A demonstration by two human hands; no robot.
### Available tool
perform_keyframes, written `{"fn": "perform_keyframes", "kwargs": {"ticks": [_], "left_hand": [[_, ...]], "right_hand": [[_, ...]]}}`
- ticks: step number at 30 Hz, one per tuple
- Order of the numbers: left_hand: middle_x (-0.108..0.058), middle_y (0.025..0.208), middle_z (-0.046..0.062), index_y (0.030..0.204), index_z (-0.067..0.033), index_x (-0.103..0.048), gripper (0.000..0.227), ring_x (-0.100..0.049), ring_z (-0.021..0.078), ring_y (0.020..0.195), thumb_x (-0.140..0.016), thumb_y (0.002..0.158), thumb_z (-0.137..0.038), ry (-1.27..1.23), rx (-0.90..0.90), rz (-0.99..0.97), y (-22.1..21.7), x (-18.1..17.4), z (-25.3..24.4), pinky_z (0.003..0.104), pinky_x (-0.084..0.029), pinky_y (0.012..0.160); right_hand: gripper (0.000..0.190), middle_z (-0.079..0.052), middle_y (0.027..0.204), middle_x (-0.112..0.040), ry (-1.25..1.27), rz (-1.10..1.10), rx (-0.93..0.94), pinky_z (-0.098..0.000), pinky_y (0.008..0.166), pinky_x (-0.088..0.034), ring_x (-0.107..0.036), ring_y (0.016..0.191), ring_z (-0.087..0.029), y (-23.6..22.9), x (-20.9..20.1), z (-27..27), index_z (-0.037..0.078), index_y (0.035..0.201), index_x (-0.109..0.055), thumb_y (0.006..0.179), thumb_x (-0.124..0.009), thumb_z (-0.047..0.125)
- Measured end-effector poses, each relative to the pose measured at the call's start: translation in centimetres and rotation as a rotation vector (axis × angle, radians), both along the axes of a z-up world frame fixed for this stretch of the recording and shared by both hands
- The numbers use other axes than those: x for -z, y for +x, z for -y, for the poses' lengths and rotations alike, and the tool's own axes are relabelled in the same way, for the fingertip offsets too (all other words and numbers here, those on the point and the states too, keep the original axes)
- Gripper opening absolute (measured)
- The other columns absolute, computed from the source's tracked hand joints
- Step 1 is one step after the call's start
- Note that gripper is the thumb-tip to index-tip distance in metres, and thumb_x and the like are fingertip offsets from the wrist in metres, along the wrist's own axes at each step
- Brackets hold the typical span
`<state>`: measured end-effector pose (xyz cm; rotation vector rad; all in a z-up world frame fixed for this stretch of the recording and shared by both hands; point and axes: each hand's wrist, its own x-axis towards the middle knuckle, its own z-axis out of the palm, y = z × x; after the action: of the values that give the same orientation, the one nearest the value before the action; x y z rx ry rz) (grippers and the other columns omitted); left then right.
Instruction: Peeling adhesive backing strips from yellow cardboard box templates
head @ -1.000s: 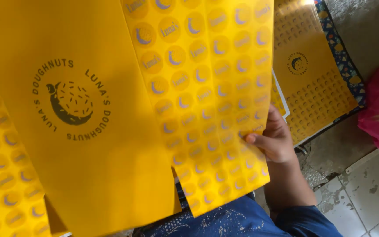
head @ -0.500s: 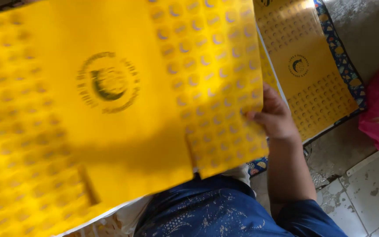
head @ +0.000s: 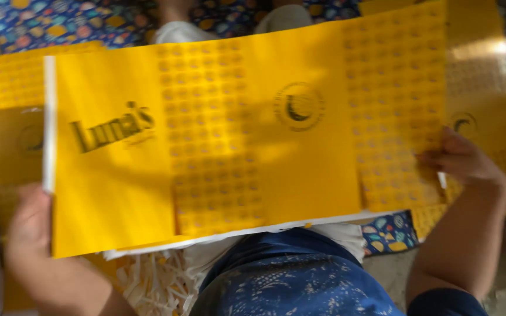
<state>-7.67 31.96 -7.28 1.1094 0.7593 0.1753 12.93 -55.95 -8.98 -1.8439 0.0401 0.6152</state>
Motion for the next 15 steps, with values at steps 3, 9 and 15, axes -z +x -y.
{"fn": "perform_keyframes", "kwargs": {"ticks": [3,9,15], "left_hand": [[-0.066,0.131,0.012,0.138,-0.0105,-0.056,0.051,-0.066,0.0254,0.113,-0.067,0.09,-0.026,0.14,0.219,-0.13,2.6,-1.0,3.3,0.044,-0.054,0.1],[-0.068,0.131,0.007,0.132,-0.0134,-0.058,0.05,-0.067,0.0201,0.115,-0.077,0.086,-0.011,0.306,0.103,0.28,3.1,-0.3,5.8,0.038,-0.056,0.104],[-0.068,0.131,0.009,0.127,-0.0108,-0.061,0.042,-0.066,0.0225,0.119,-0.079,0.089,-0.012,0.343,0.006,0.449,1.2,-0.5,6.7,0.04,-0.056,0.108]], "right_hand": [[0.012,-0.007,0.08,-0.056,0.011,-0.261,0.169,-0.0368,0.052,-0.035,-0.046,0.067,-0.017,2.7,3.0,3.2,0.005,0.096,-0.057,0.096,-0.055,0.017],[0.057,0.003,0.101,-0.052,-0.063,0.184,0.297,-0.025,0.054,-0.031,-0.046,0.077,-0.006,4.2,8.3,6.7,0.024,0.133,-0.05,0.089,-0.045,-0.012],[0.049,-0.006,0.054,-0.035,-0.018,0.101,0.196,-0.0381,0.034,-0.026,-0.034,0.041,-0.019,6.2,12.0,9.4,0.013,0.077,-0.038,0.124,-0.042,0.029]]}}
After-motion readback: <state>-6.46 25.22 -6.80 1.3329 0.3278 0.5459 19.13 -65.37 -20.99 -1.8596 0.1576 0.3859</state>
